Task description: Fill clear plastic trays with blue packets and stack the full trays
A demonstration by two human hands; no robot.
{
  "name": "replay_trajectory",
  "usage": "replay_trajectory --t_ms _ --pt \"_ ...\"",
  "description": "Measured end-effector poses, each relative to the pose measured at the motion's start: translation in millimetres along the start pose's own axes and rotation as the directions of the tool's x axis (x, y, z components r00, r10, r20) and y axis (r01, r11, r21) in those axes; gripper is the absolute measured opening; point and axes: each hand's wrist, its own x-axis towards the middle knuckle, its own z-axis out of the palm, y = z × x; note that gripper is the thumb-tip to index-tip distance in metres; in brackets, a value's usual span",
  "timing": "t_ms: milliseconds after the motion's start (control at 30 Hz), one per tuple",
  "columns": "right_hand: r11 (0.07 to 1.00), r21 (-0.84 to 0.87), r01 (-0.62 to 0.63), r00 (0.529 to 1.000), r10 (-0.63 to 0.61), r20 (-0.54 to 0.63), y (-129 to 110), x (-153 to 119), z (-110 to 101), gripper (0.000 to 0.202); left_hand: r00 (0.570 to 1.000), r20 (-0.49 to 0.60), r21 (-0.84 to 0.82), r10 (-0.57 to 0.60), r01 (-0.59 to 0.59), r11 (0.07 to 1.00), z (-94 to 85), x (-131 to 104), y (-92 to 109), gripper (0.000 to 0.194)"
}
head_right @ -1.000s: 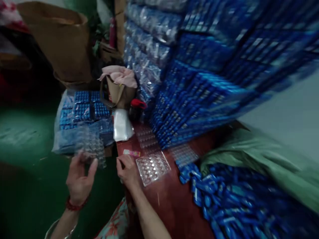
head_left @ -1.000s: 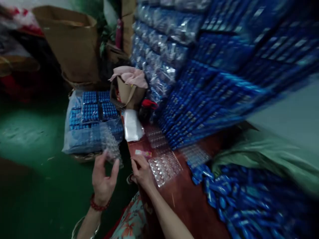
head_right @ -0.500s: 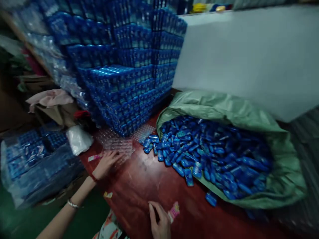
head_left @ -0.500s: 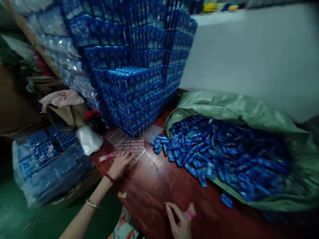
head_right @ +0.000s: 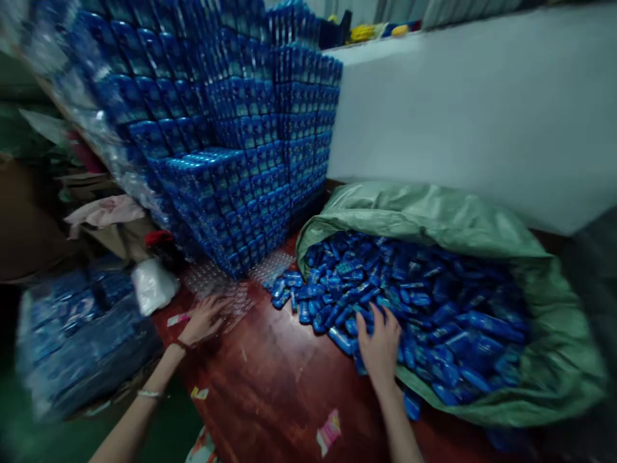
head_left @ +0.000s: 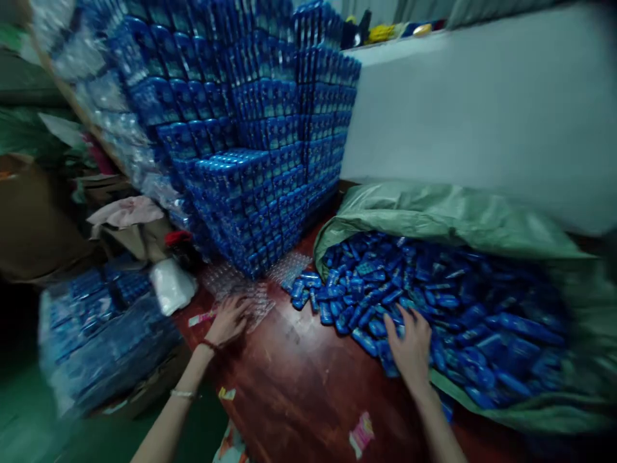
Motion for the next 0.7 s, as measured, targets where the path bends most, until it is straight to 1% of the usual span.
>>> replay_trajectory --t_ms 67,100,133,200,267,300,333,367,400,433,500,533,600,633,700 --pt "0.996 -0.063 -0.068 0.997 0.065 -0.043 20 45 -4 0.059 0.992 -0.123 -0.116 -0.008 -0.006 0.993 3.3 6 12 0.039" --pt "0.991 -0.090 -0.097 0.995 0.094 -0.040 27 64 -7 0.058 0.984 -0.175 -0.193 -0.013 -0.021 0.981 6.5 12 22 0.037" --pt "0.985 -0.122 -0.125 0.992 0.124 -0.017 33 80 -9 0.057 0.978 -0.208 -0.276 -0.007 -0.052 0.960 10.3 21 36 0.036" --pt "0.960 -0.208 -0.186 0.979 0.200 0.048 37 105 -11 0.054 0.977 -0.202 -0.435 0.071 -0.154 0.887 19.0 46 76 0.034" --pt "0.934 -0.283 -0.217 0.958 0.260 0.121 36 121 -9 0.051 0.967 -0.138 -0.540 0.216 -0.256 0.802 29.0 84 124 0.034" --pt "0.928 -0.302 -0.216 0.950 0.271 0.154 35 127 -6 0.050 0.959 -0.119 -0.569 0.258 -0.278 0.774 34.9 107 147 0.034" --pt "0.929 -0.306 -0.206 0.945 0.271 0.185 34 132 -4 0.050 0.957 -0.100 -0.579 0.272 -0.279 0.766 41.4 133 168 0.035" --pt "0.934 -0.298 -0.197 0.941 0.265 0.209 34 137 -2 0.049 0.963 -0.061 -0.564 0.261 -0.249 0.787 48.4 160 185 0.038" --pt "0.940 -0.283 -0.192 0.938 0.260 0.228 34 141 -1 0.050 0.978 -0.003 -0.520 0.208 -0.179 0.835 55.6 187 199 0.042" --pt "0.944 -0.263 -0.198 0.932 0.265 0.248 35 145 0 0.050 0.992 0.058 -0.454 0.113 -0.075 0.888 62.8 213 210 0.048" --pt "0.949 -0.220 -0.226 0.904 0.288 0.317 38 150 1 0.054 0.998 0.068 -0.412 -0.006 0.034 0.910 76.2 254 224 0.052" --pt "0.950 -0.203 -0.236 0.887 0.296 0.355 38 151 1 0.057 0.996 0.070 -0.398 -0.054 0.077 0.914 82.5 269 229 0.051" --pt "0.956 -0.189 -0.224 0.862 0.285 0.419 37 150 2 0.061 0.992 0.076 -0.383 -0.101 0.122 0.916 94.1 283 236 0.048" --pt "0.960 -0.191 -0.204 0.858 0.270 0.437 34 147 4 0.061 0.991 0.085 -0.374 -0.106 0.131 0.918 99.5 285 240 0.045" --pt "0.963 -0.210 -0.171 0.860 0.250 0.444 27 139 7 0.060 0.991 0.103 -0.358 -0.089 0.120 0.926 108.5 279 246 0.040"
